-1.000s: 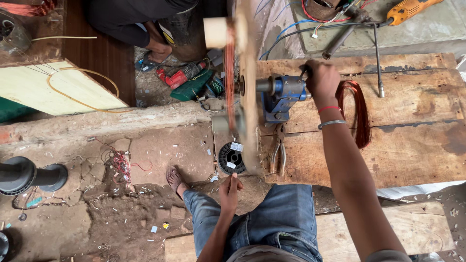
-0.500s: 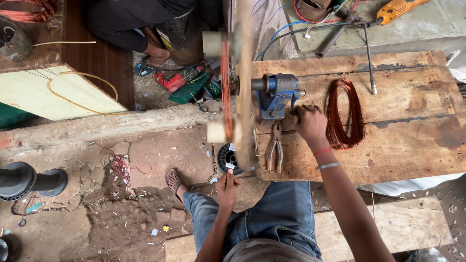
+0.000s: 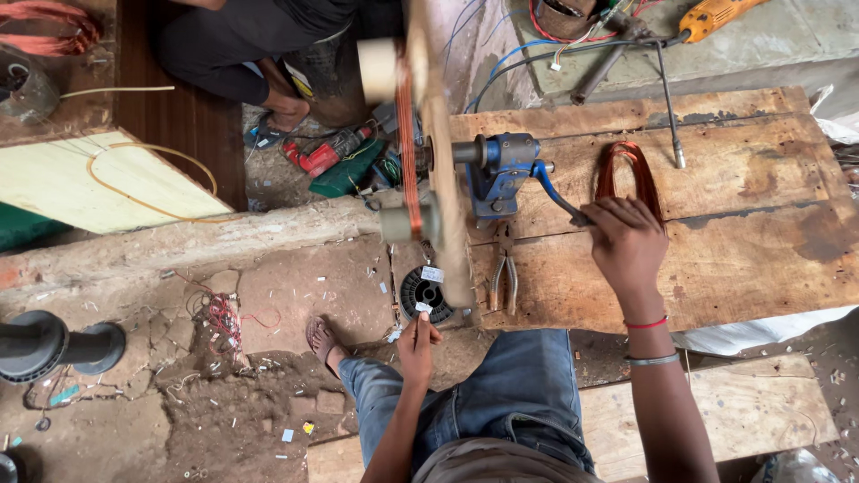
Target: The person winds copper wire onto a spool using a hand-cranked winding machine, then removes the finished coil and secures it with tape.
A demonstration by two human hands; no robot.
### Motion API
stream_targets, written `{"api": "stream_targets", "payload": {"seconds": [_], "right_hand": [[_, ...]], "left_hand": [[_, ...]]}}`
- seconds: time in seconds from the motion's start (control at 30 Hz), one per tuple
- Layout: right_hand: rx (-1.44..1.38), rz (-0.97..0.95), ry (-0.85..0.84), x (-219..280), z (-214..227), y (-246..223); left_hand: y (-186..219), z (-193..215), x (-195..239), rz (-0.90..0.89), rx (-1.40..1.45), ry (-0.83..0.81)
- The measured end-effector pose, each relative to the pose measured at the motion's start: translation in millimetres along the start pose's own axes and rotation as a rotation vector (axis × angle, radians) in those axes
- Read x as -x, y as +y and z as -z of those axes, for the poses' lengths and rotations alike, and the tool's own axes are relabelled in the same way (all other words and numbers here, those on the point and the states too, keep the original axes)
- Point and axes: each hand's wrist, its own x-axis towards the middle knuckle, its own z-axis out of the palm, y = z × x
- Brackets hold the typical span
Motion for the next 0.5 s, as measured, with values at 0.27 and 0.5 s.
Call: {"api": "stream_targets", "payload": {"seconds": [0.27, 0.5], "right_hand": [[-0.123, -0.026, 0.096, -51, -8, 24], [-0.139, 0.041, 0.174, -98, -51, 53]], "left_hand": [[-7, -1, 0, 0.007, 0.022, -0.033], [-9, 0, -2, -0.005, 0.025, -0.049]]}}
